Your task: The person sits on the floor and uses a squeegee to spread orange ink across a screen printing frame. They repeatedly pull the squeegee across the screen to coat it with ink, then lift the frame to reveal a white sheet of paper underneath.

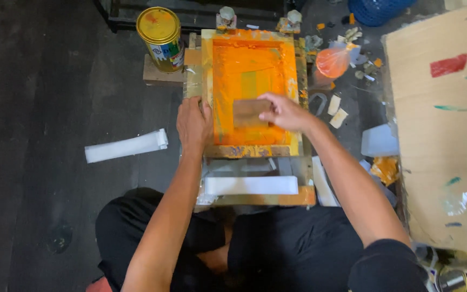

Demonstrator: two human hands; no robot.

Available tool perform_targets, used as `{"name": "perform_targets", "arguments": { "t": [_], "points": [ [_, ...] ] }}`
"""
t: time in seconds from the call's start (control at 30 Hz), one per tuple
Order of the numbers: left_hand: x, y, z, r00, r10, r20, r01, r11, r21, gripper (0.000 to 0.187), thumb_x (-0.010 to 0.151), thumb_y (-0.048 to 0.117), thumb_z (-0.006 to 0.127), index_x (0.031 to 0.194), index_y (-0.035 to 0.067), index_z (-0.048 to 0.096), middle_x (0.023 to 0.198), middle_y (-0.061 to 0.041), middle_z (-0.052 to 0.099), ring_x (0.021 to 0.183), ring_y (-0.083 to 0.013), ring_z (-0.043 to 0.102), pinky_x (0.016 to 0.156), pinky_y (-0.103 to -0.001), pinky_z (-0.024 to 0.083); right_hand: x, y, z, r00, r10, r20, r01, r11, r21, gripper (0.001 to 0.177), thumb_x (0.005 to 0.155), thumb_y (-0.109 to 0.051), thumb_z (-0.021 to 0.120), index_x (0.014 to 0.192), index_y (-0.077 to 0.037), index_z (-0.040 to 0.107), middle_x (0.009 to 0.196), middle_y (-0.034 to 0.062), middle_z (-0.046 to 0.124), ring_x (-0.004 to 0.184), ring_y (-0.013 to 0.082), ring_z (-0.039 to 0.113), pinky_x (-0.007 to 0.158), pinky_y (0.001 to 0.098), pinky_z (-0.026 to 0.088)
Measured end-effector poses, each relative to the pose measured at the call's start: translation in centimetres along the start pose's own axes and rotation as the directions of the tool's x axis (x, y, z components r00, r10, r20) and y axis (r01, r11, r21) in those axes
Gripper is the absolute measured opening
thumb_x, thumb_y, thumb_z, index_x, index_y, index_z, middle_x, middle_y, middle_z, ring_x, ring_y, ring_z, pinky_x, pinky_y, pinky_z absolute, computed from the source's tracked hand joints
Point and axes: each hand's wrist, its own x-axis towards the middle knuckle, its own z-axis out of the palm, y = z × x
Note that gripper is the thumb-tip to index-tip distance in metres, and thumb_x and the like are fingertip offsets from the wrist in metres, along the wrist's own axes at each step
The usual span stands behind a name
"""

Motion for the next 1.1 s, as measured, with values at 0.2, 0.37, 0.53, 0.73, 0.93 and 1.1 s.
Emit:
{"name": "perform_targets", "arguments": {
  "t": [0.2, 0.37, 0.53, 0.73, 0.93, 1.1],
  "points": [
    [0.4, 0.6, -0.5, 0.999, -0.037, 0.013, 0.037, 0.999, 0.0, 0.028, 0.107, 0.033, 0.049, 0.117, 0.009, 0.06, 0.094, -0.009, 0.055, 0.096, -0.0305, 0.06, 0.083, -0.04, 0.047, 8.7, 4.2, -3.0, 0.941, -0.215, -0.261, 0.208, 0.977, -0.052, 0.043, 0.097, -0.004, 0.073, 0.137, -0.011, 0.058, 0.108, 0.0113, 0.059, 0.101, 0.0289, 0.062, 0.085, 0.039, 0.054],
    [0.6, 0.0, 0.0, 0.999, -0.039, 0.007, 0.039, 0.999, 0.025, 0.029, 0.107, 0.035, 0.049, 0.117, 0.01, 0.06, 0.095, -0.01, 0.057, 0.098, -0.0318, 0.061, 0.084, -0.042, 0.049, 8.8, 5.1, -1.9, 0.885, -0.303, -0.354, 0.213, 0.939, -0.27, 0.037, 0.092, -0.009, 0.079, 0.125, -0.019, 0.066, 0.107, 0.0084, 0.066, 0.103, 0.0321, 0.067, 0.085, 0.0411, 0.054],
    [0.2, 0.1, -0.2, 1.0, 0.004, 0.002, -0.004, 0.999, 0.042, 0.035, 0.108, 0.038, 0.044, 0.119, 0.009, 0.061, 0.1, -0.011, 0.059, 0.102, -0.0317, 0.063, 0.089, -0.042, 0.05, 2.5, 4.8, 1.3, 0.876, -0.366, -0.315, 0.288, 0.919, -0.268, 0.033, 0.089, -0.003, 0.079, 0.118, -0.013, 0.068, 0.107, 0.0104, 0.069, 0.109, 0.0324, 0.066, 0.097, 0.0412, 0.05],
    [-1.0, 0.3, -0.2, 1.0, 0.01, -0.027, -0.009, 1.0, 0.03, 0.035, 0.11, 0.031, 0.044, 0.124, 0.005, 0.062, 0.106, -0.015, 0.06, 0.105, -0.0347, 0.061, 0.092, -0.044, 0.049, -5.3, 2.3, 4.6, 0.935, -0.257, -0.244, 0.202, 0.952, -0.23, 0.033, 0.088, -0.006, 0.078, 0.119, -0.011, 0.069, 0.109, 0.0151, 0.072, 0.111, 0.0383, 0.067, 0.095, 0.0491, 0.05],
    [-1.3, 0.8, -0.5, 0.999, 0.012, -0.03, -0.01, 0.998, 0.058, 0.035, 0.111, 0.032, 0.044, 0.126, 0.005, 0.062, 0.108, -0.014, 0.06, 0.103, -0.0328, 0.062, 0.09, -0.043, 0.048, -6.9, 0.9, 4.3, 0.981, -0.094, -0.17, 0.072, 0.989, -0.129, 0.034, 0.091, -0.005, 0.076, 0.123, -0.011, 0.069, 0.109, 0.0182, 0.074, 0.104, 0.0358, 0.071, 0.094, 0.0463, 0.053],
    [-1.0, 0.6, -0.4, 1.0, -0.006, -0.002, 0.006, 0.999, 0.045, 0.038, 0.111, 0.033, 0.042, 0.127, 0.004, 0.061, 0.109, -0.016, 0.061, 0.105, -0.0361, 0.061, 0.091, -0.045, 0.047, -3.8, 1.2, 2.5, 0.996, 0.018, -0.086, -0.016, 0.999, 0.03, 0.042, 0.094, -0.005, 0.07, 0.135, -0.005, 0.059, 0.109, 0.0143, 0.069, 0.1, 0.0249, 0.067, 0.092, 0.0431, 0.054]
  ]
}}
